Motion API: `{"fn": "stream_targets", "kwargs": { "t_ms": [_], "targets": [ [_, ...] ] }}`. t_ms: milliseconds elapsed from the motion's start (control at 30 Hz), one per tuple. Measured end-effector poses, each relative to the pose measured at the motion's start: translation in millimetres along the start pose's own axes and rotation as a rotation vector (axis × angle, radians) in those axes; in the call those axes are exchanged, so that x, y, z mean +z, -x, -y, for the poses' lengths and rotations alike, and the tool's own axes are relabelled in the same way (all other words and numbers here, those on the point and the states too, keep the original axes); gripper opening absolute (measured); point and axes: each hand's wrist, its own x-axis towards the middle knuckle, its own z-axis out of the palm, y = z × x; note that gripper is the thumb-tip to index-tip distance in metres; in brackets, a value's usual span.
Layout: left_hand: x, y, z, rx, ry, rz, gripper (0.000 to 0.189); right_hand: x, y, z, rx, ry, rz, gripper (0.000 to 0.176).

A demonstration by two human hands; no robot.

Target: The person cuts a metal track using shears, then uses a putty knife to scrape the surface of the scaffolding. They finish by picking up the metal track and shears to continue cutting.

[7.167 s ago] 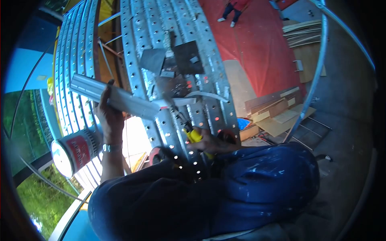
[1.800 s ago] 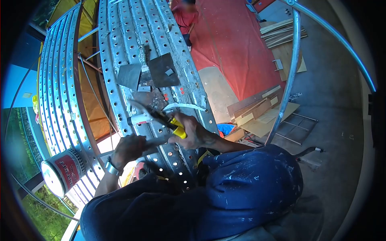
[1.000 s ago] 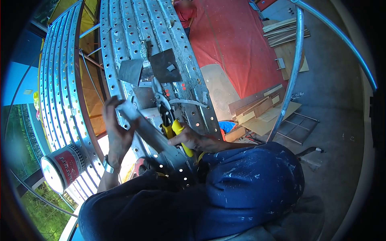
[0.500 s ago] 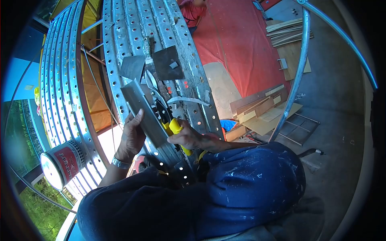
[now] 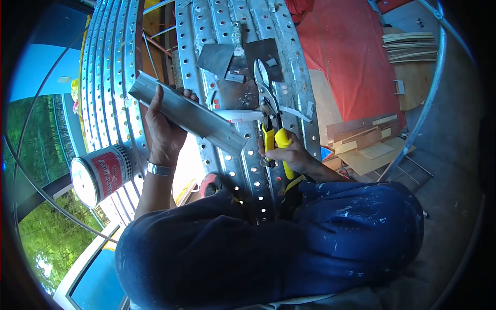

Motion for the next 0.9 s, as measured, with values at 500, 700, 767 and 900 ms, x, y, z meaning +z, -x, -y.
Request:
{"fn": "stream_targets", "kwargs": {
  "t_ms": [500,700,767,900],
  "targets": [
    [-20,-10,-46,0.328,0.174,-0.105,0.029,6,34,6,0.216,0.449,0.278,0.042],
    [-24,-12,-46,0.335,0.151,-0.091,0.028,10,35,18,0.252,0.578,0.337,0.046],
    [-20,-9,-43,0.356,0.139,-0.097,0.027,11,35,17,0.236,0.576,0.328,0.045],
    [-13,-6,-40,0.372,0.134,-0.089,0.025,5,34,-2,0.231,0.603,0.272,0.044]
  ]
}}
